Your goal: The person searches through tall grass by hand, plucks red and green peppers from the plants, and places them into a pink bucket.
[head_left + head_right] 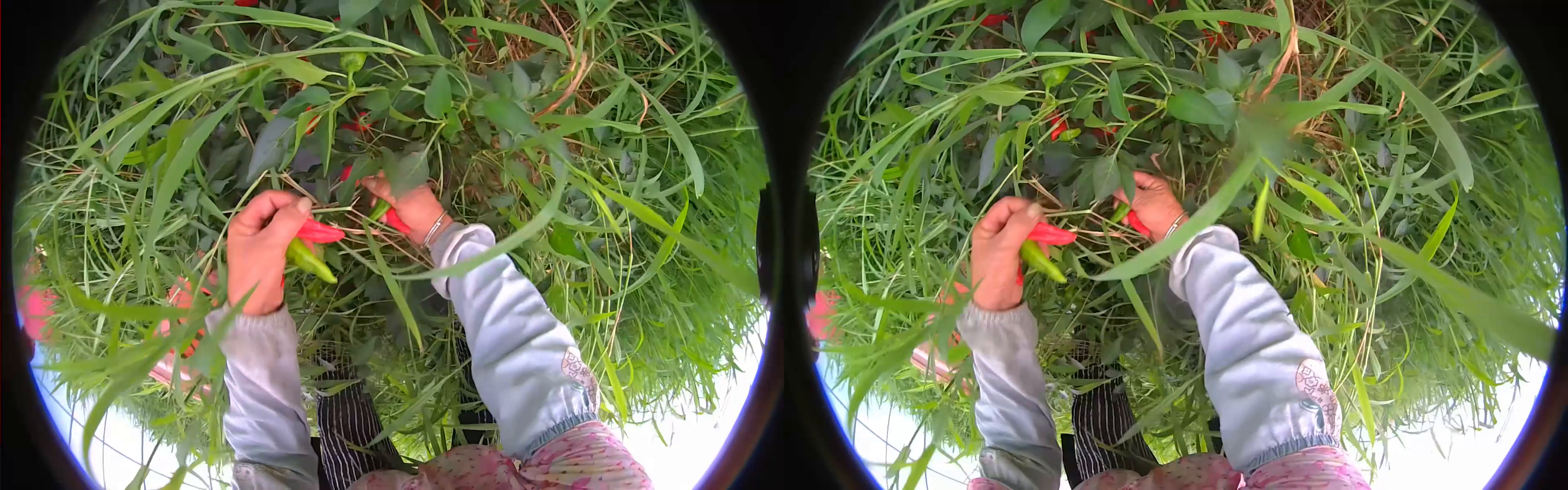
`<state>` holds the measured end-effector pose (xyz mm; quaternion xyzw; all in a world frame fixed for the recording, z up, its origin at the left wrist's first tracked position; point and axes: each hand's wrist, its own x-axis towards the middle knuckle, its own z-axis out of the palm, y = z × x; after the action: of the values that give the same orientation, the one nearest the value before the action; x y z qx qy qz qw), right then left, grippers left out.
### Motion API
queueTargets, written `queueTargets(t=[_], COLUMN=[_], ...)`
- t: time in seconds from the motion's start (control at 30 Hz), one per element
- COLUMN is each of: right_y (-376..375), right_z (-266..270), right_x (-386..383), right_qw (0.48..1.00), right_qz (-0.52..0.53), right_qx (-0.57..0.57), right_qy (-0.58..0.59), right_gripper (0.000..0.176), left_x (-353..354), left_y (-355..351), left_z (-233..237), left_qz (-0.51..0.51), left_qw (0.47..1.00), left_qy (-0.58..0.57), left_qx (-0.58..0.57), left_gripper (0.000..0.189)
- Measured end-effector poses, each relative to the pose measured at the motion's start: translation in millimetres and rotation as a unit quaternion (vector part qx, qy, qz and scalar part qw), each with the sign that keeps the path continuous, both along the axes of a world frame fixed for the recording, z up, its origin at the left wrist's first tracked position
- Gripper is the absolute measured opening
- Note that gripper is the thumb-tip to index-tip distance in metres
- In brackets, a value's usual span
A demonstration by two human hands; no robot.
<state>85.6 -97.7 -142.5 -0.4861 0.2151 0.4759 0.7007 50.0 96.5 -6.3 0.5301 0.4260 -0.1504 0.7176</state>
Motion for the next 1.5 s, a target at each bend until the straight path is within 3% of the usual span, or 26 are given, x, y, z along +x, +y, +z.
queueTargets(t=[0.07, 0.1, 0.2, 0.3, 0.37, 0.43, 0.53, 0.57, 0.63, 0.73, 0.83, 0.93, 1.03, 1.07, 1.1, 1.13, 1.2, 1.27, 1.33, 1.5], right_y=[-12.9, -16.1, -11.6, -9.9, -11.2, -11.2, -4.6, -4.1, -1.9, 10.0, 16.1, 19.2, 16.4, 16.2, 13.2, 14.3, 15.1, 12.1, 5.0, -28.7], right_z=[1.3, -8.1, -10.7, -5.5, -1.0, 3.9, 5.8, 6.9, 11.3, 9.3, 18.7, 24.7, 31.4, 36.1, 12.5, 3.9, -4.2, 21.3, 50.1, 83.8], right_x=[0.8, -2.3, -2.2, 1.1, 4.9, 10.4, 8.6, 7.2, 10.9, 7.0, 10.9, 12.2, 17.8, 20.6, 10.9, 6.8, 4.1, 17.4, 29.8, 46.5], right_qw=[0.999, 1.0, 0.997, 0.987, 0.987, 0.982, 0.979, 0.98, 0.93, 0.873, 0.853, 0.823, 0.877, 0.906, 0.907, 0.903, 0.892, 0.938, 0.979, 0.977], right_qz=[0.01, 0.013, 0.047, 0.127, 0.139, 0.172, 0.164, 0.152, 0.275, 0.329, 0.355, 0.376, 0.304, 0.262, 0.282, 0.27, 0.246, 0.142, 0.037, -0.138], right_qx=[-0.032, -0.02, -0.028, -0.058, -0.056, -0.062, -0.077, -0.099, -0.17, -0.232, -0.269, -0.294, -0.284, -0.273, -0.211, -0.234, -0.285, -0.266, -0.186, -0.159], right_qy=[0.015, 0.006, -0.063, -0.074, -0.066, -0.05, -0.097, -0.081, -0.177, -0.274, -0.271, -0.306, -0.24, -0.191, -0.232, -0.238, -0.251, -0.169, -0.072, -0.044], right_gripper=[0.015, 0.016, 0.022, 0.026, 0.026, 0.027, 0.025, 0.014, 0.014, 0.015, 0.02, 0.022, 0.024, 0.024, 0.03, 0.032, 0.037, 0.039, 0.036, 0.024], left_x=[-0.8, 1.5, 23.1, 55.4, 41.7, 62.8, 56.5, 53.4, 58.2, 66.3, 65.9, 66.6, 58.6, 51.1, 42.7, 38.9, 37.1, 28.6, 17.9, -15.2], left_y=[-10.6, -11.6, -21.2, -30.4, -27.9, -33.4, -48.2, -47.7, -47.2, -53.6, -56.6, -54.7, -48.9, -44.8, -42.7, -40.5, -32.5, -23.2, -22.9, -36.5], left_z=[-36.9, -47.4, -74.0, -65.9, -110.7, -62.7, -70.5, -71.3, -48.5, -33.0, -19.1, -4.7, 7.6, 4.6, -1.2, -3.5, 15.6, 25.1, 36.5, 55.9], left_qz=[-0.084, -0.18, -0.375, -0.558, -0.626, -0.548, -0.609, -0.596, -0.57, -0.65, -0.646, -0.631, -0.618, -0.535, -0.44, -0.334, -0.172, -0.042, -0.008, 0.078], left_qw=[0.991, 0.972, 0.881, 0.765, 0.721, 0.813, 0.708, 0.717, 0.733, 0.647, 0.632, 0.651, 0.677, 0.78, 0.865, 0.93, 0.984, 0.99, 0.979, 0.955], left_qy=[0.012, 0.026, 0.064, 0.078, -0.017, 0.12, 0.108, 0.118, 0.142, 0.156, 0.159, 0.129, 0.068, 0.045, 0.022, -0.005, -0.04, -0.021, -0.045, -0.029], left_qx=[0.102, 0.15, 0.281, 0.311, 0.298, 0.154, 0.341, 0.342, 0.343, 0.367, 0.397, 0.401, 0.395, 0.321, 0.239, 0.153, 0.01, -0.132, -0.199, -0.285], left_gripper=[0.015, 0.021, 0.034, 0.041, 0.037, 0.031, 0.037, 0.035, 0.031, 0.026, 0.023, 0.021, 0.02, 0.02, 0.02, 0.02, 0.026, 0.03, 0.034, 0.04])
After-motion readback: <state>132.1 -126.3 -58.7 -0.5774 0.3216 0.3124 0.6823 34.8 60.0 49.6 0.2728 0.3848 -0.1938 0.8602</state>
